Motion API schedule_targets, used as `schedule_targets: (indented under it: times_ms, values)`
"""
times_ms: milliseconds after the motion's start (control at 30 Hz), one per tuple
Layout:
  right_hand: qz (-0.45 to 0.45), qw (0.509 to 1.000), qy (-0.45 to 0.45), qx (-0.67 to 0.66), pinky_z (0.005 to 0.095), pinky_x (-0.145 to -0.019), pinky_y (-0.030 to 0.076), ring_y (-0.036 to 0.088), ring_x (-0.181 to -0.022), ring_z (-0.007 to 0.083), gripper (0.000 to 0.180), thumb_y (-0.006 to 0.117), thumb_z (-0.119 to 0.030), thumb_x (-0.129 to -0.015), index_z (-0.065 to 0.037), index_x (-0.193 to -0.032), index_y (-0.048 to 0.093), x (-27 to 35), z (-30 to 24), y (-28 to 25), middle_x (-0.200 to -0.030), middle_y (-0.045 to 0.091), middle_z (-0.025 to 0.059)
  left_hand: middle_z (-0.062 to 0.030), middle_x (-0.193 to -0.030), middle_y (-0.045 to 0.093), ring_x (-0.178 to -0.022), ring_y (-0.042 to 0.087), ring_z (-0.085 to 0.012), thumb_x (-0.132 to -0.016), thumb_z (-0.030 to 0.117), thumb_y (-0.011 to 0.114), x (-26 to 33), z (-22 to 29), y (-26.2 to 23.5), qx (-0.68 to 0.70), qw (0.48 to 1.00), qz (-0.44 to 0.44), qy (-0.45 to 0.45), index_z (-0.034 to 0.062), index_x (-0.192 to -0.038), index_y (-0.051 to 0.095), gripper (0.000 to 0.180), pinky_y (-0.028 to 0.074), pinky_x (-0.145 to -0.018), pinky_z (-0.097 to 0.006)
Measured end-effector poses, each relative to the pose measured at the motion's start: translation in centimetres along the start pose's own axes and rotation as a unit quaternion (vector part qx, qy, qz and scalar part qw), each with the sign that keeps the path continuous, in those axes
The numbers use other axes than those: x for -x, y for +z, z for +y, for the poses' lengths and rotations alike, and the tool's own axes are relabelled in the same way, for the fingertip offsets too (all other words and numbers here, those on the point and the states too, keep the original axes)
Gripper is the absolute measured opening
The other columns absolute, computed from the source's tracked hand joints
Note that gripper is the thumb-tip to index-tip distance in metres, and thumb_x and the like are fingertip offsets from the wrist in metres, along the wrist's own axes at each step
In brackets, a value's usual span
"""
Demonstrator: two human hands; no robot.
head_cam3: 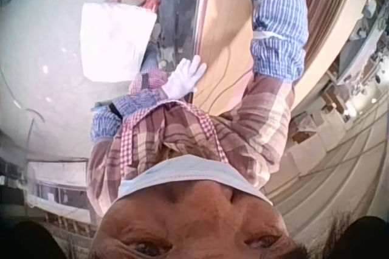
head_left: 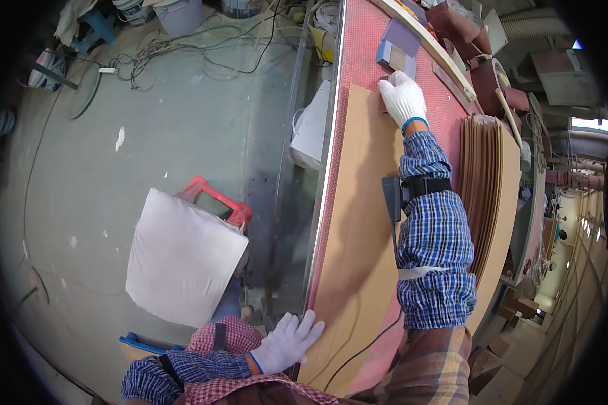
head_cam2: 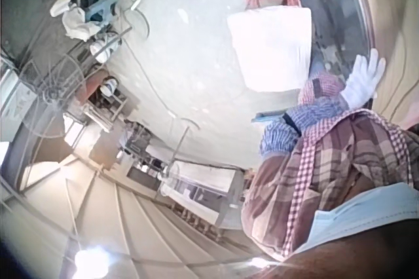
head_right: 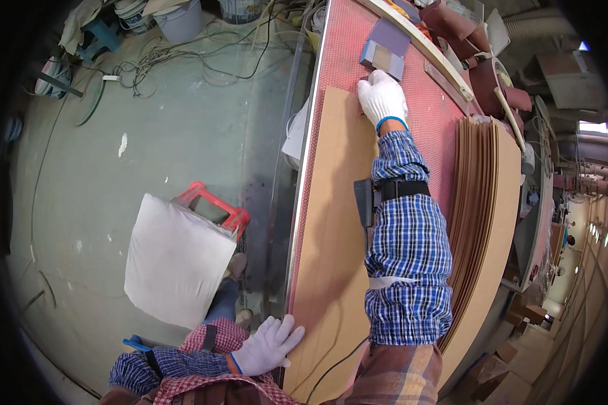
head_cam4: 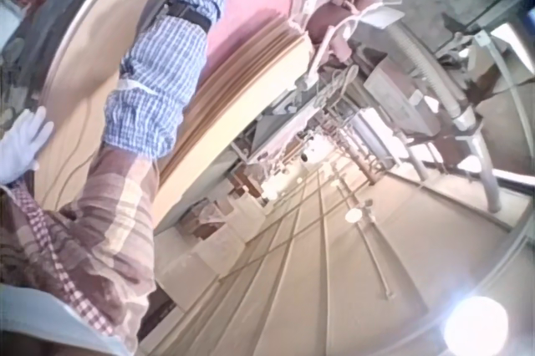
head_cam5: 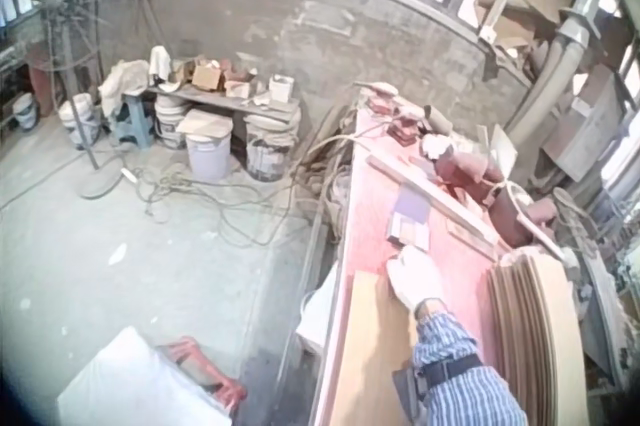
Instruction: The person picks up a sanding block and a wooden board, rubs the block along the edges and surface of the board, and sets it back onto the stack, repeating this for several boards.
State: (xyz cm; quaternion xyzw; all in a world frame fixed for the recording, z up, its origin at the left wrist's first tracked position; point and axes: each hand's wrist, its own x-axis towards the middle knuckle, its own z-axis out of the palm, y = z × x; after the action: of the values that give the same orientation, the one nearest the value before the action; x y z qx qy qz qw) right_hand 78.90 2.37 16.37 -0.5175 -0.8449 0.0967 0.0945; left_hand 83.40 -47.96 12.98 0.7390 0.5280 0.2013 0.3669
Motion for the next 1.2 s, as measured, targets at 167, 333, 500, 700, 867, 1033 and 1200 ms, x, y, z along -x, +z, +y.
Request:
schedule_targets:
  times_ms: [167,333,500,700,867,1033,1200]
  values:
    - [-0.01,1.0,0.023,0.005,0.0504,-0.087,0.048,0.062,-0.101,0.043,0.035,0.055,-0.035,-0.087,-0.005,-0.101,0.064,4.0,0.3,0.5,-0.103,0.066,0.0252,-0.0286,-0.134,0.037,-0.101,0.051,-0.0361,-0.063,0.037,0.081,-0.4,0.1,0.0,-0.009,1.0,-0.01,-0.009,-0.0025,-0.14,0.037,0.097,0.039,-0.099,-0.048]
    - [-0.022,0.999,0.033,-0.001,0.0521,-0.079,0.05,0.064,-0.091,0.0436,0.03,0.057,-0.032,-0.088,-0.004,-0.095,0.062,11.9,0.6,0.8,-0.092,0.067,0.0248,-0.0323,-0.139,0.03,-0.108,0.05,-0.0393,-0.064,0.033,0.083,-0.7,-0.4,0.5,0.014,0.999,-0.023,-0.033,-0.0019,-0.141,0.035,0.097,0.037,-0.103,-0.05]
    - [-0.052,0.996,0.064,-0.021,0.0509,-0.073,0.05,0.065,-0.085,0.0416,0.027,0.057,-0.029,-0.09,-0.003,-0.093,0.061,21.1,0.3,0.2,-0.087,0.067,0.0239,-0.0339,-0.145,0.026,-0.117,0.048,-0.0435,-0.061,0.033,0.085,-1.3,0.1,-1.2,-0.013,0.997,-0.012,-0.068,-0.0024,-0.141,0.035,0.101,0.036,-0.107,-0.049]
    - [-0.04,0.998,0.028,-0.03,0.0496,-0.067,0.051,0.065,-0.076,0.0401,0.02,0.059,-0.026,-0.091,-0.006,-0.091,0.058,34.7,1.7,0.7,-0.081,0.066,0.0203,-0.033,-0.151,0.021,-0.11,0.052,-0.0473,-0.059,0.035,0.087,-2.0,-0.9,-1.4,-0.055,0.996,0.031,-0.067,0.0019,-0.147,0.031,0.109,0.045,-0.098,-0.047]
    - [-0.042,0.998,0.028,-0.046,0.0475,-0.064,0.052,0.065,-0.073,0.0372,0.017,0.059,-0.025,-0.091,-0.008,-0.092,0.057,48.6,2.4,0.9,-0.083,0.065,0.0173,-0.0308,-0.154,0.018,-0.11,0.056,-0.0424,-0.059,0.036,0.088,-2.5,0.1,-2.5,-0.114,0.984,-0.011,-0.139,0.0034,-0.148,0.03,0.111,0.049,-0.094,-0.045]
    - [-0.071,0.995,0.068,-0.012,0.0457,-0.059,0.052,0.064,-0.068,0.0348,0.019,0.06,-0.027,-0.091,-0.009,-0.091,0.054,63.1,3.2,1.6,-0.083,0.062,0.0139,-0.0242,-0.157,0.017,-0.124,0.051,-0.0421,-0.061,0.041,0.087,-3.0,-1.4,-1.6,-0.171,0.973,0.028,-0.15,0.0036,-0.151,0.024,0.116,0.048,-0.1,-0.043]
    - [-0.088,0.989,0.119,0.017,0.045,-0.058,0.052,0.064,-0.068,0.033,0.02,0.061,-0.028,-0.091,-0.01,-0.088,0.053,76.5,3.9,3.5,-0.081,0.06,0.0121,-0.0217,-0.157,0.022,-0.13,0.047,-0.0395,-0.069,0.045,0.081,-3.1,-4.0,-0.5,-0.225,0.962,0.08,-0.129,0.0022,-0.15,0.026,0.107,0.044,-0.105,-0.041]
